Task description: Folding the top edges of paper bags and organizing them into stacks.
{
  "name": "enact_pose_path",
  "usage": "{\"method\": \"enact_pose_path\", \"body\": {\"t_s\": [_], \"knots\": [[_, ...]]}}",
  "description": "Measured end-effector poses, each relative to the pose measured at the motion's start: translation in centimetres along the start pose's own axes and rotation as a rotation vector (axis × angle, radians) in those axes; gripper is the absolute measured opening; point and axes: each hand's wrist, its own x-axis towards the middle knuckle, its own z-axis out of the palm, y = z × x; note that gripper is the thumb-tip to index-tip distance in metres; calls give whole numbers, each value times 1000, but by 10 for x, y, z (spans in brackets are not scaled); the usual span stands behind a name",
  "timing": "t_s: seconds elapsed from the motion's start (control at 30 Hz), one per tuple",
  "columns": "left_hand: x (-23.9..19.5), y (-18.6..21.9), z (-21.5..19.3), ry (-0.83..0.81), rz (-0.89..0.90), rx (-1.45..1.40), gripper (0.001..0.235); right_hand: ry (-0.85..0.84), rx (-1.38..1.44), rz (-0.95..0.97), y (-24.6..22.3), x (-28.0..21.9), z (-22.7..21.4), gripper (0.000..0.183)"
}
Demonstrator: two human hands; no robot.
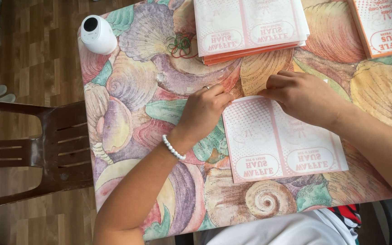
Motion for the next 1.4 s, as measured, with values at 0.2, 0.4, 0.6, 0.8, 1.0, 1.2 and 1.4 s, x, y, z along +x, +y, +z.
{"method": "enact_pose_path", "body": {"t_s": [0.2, 0.4, 0.6, 0.8, 1.0, 1.2, 1.4], "knots": [[2, -14, -12, -90, 79, -310, 16, -159, -78, -11, -6, 2, -16, 41], [4, -1, -19, -87, 255, 86, 25, -105, -93, -113, -8, 0, -16, 42], [7, 11, -21, -92, 351, 188, 12, -142, -194, -130, -17, -2, -14, 42], [7, 17, -21, -113, 407, 410, 31, -193, -299, -141, -28, -2, -12, 34], [7, 21, -22, -212, 382, 455, 33, -225, -394, -140, -34, -2, -18, 53], [8, 18, -20, -109, 395, 423, 25, -239, -393, -134, -35, 0, -19, 55], [9, 17, -19, -118, 417, 448, 25, -253, -304, -68, -35, 4, -21, 54]]}}
